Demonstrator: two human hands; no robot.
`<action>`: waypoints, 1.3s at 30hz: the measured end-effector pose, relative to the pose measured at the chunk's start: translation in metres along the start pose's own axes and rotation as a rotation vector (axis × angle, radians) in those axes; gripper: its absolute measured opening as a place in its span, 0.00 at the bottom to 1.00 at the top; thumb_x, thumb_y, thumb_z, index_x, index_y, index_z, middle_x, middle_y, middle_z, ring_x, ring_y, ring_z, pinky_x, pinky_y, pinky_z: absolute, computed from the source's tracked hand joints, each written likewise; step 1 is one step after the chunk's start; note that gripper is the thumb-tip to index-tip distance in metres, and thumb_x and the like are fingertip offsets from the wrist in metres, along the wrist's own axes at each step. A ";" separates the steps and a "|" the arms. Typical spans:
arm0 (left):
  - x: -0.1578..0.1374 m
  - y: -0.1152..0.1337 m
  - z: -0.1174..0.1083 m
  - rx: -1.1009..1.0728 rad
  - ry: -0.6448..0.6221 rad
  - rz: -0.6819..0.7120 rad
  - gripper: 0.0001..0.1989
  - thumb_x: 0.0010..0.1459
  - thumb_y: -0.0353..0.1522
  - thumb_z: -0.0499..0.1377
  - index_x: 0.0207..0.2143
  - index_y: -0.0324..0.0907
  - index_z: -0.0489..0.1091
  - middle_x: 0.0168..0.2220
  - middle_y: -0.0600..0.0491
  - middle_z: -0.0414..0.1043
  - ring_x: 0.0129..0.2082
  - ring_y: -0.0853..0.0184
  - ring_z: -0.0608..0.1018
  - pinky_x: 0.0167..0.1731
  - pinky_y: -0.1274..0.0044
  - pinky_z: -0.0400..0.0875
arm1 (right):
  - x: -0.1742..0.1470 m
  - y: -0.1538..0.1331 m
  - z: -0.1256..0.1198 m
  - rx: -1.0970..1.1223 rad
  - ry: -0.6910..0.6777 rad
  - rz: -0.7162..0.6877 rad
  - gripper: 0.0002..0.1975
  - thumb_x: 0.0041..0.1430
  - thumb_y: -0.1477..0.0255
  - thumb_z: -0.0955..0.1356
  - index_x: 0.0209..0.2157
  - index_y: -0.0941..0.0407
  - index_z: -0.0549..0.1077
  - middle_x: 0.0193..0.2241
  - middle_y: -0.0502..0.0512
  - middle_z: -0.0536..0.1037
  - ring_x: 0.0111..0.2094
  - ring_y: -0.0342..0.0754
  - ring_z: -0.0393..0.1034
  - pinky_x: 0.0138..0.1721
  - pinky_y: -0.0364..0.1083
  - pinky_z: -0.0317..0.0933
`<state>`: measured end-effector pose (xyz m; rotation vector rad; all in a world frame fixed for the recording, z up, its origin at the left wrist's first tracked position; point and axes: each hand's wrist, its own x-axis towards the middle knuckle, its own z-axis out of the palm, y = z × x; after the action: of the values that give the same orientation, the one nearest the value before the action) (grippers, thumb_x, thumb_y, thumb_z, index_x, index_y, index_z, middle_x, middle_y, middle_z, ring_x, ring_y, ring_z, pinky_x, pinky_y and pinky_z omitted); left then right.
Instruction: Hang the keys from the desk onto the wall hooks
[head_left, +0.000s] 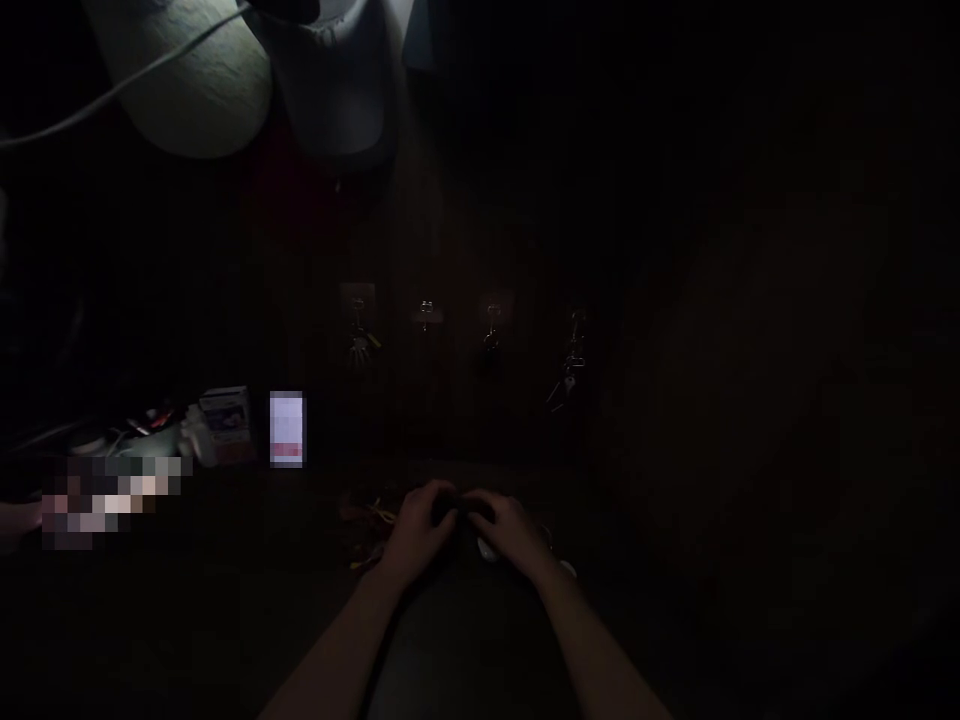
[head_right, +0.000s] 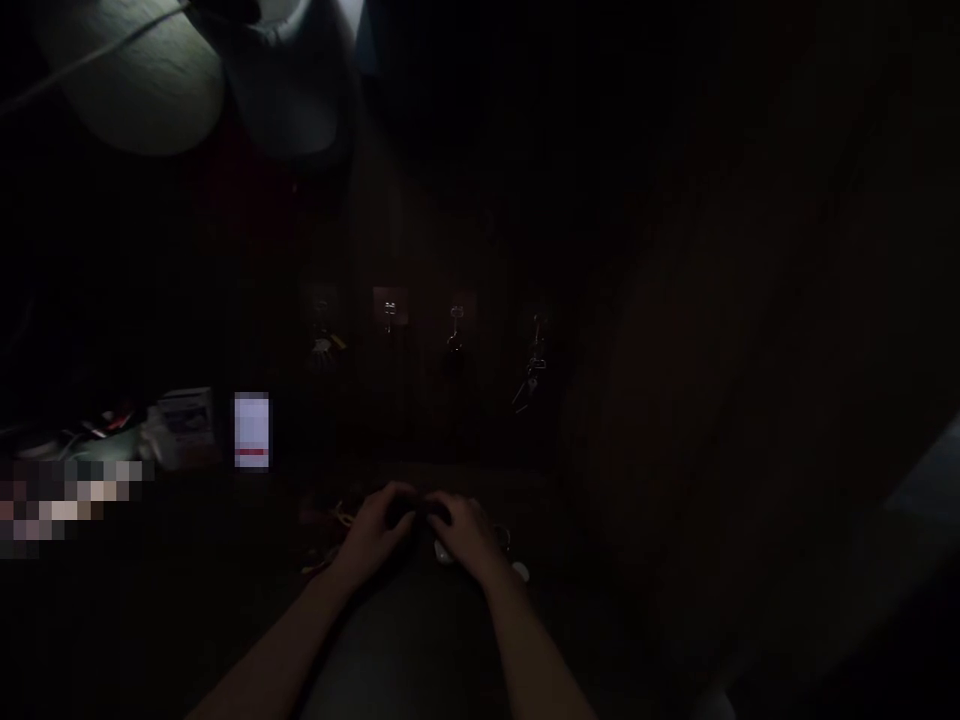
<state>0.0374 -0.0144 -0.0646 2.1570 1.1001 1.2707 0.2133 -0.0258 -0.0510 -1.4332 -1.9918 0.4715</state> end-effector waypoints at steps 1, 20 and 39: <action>0.000 0.001 -0.001 -0.020 0.003 -0.006 0.12 0.51 0.29 0.55 0.40 0.46 0.66 0.41 0.53 0.72 0.43 0.65 0.72 0.46 0.72 0.63 | -0.001 -0.002 -0.001 -0.035 -0.006 0.007 0.15 0.54 0.69 0.64 0.43 0.49 0.73 0.42 0.51 0.76 0.44 0.50 0.69 0.45 0.47 0.58; 0.008 0.012 -0.009 -0.170 0.122 -0.104 0.09 0.57 0.37 0.51 0.37 0.43 0.66 0.35 0.55 0.72 0.38 0.68 0.74 0.40 0.76 0.66 | -0.003 -0.024 0.000 0.159 0.140 -0.071 0.13 0.58 0.62 0.61 0.34 0.52 0.73 0.34 0.50 0.77 0.37 0.47 0.70 0.42 0.45 0.56; 0.011 0.021 0.000 -0.540 -0.058 -0.280 0.21 0.47 0.30 0.60 0.46 0.42 0.64 0.42 0.50 0.73 0.44 0.64 0.74 0.46 0.71 0.67 | 0.010 -0.022 0.002 0.699 0.467 0.190 0.17 0.45 0.56 0.69 0.25 0.56 0.72 0.23 0.50 0.75 0.27 0.47 0.68 0.29 0.43 0.61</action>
<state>0.0490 -0.0186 -0.0446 1.5713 0.8706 1.1968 0.1941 -0.0242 -0.0362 -1.1414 -1.1578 0.7453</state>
